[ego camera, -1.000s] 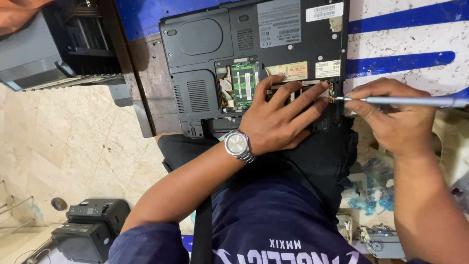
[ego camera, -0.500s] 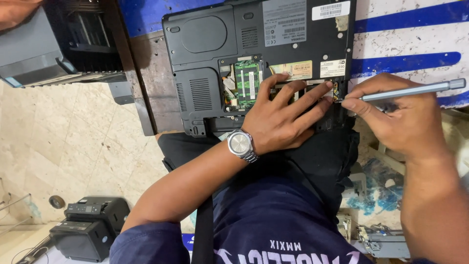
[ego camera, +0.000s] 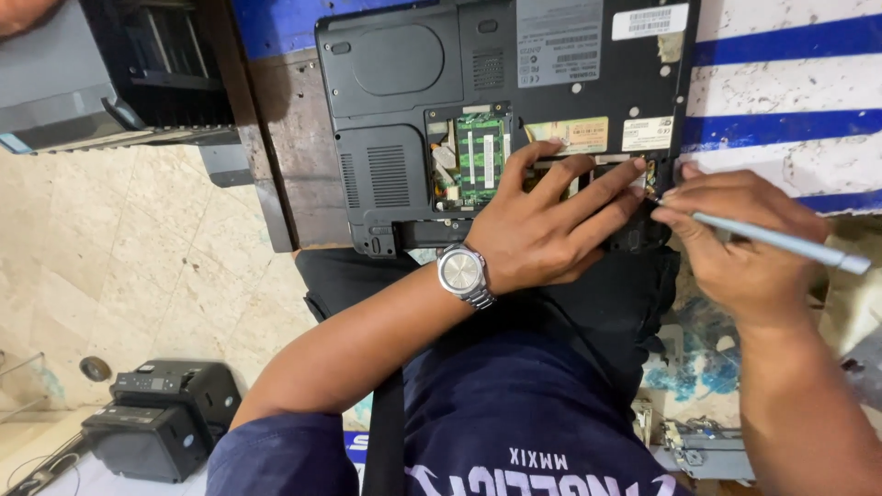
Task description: The person opens a laptop and uses a screwdriver to remove screws from the screen bezel and the bottom case. They then flip the laptop over to access the internal components, remove the battery, and proceed to unscrew and detach the hard drive from the motherboard.
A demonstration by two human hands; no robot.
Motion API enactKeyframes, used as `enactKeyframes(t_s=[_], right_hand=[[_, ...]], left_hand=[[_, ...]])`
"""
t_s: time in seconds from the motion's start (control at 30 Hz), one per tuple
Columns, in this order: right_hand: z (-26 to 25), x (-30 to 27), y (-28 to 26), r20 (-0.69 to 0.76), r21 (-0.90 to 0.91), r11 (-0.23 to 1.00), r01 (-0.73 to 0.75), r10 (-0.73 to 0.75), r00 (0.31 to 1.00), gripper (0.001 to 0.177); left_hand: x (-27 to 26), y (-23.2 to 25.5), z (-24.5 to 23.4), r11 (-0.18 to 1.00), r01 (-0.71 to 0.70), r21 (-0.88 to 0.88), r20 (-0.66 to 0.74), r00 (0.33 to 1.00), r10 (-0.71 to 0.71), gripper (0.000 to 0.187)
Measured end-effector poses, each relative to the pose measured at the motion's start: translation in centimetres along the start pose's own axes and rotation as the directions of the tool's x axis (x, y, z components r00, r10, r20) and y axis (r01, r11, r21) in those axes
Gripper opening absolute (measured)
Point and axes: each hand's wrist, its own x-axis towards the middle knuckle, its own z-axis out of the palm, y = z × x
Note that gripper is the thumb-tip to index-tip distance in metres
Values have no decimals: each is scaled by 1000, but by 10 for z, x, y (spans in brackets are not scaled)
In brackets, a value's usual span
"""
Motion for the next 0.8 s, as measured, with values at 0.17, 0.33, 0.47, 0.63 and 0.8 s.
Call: enactKeyframes(t_s=[0.17, 0.33, 0.47, 0.63, 0.8], right_hand=[[-5, -16, 32, -11, 208, 964, -167, 173, 985, 15], [-7, -17, 44, 14, 246, 944, -219, 222, 975, 16], [-3, -18, 43, -46, 210, 960, -184, 198, 979, 20], [-3, -12, 45, -108, 372, 917, -144, 197, 974, 19], [-5, -9, 37, -111, 458, 871, -177, 254, 961, 20]], left_hand=[[-1, 1, -1, 1000, -12, 28, 36, 999, 11, 47], [1, 1, -2, 1000, -3, 28, 27, 1000, 2, 45], [2, 1, -4, 999, 0, 43, 83, 997, -3, 55], [3, 3, -5, 992, -12, 124, 162, 987, -9, 67], [-4, 4, 3, 998, 6, 60, 101, 995, -12, 75]])
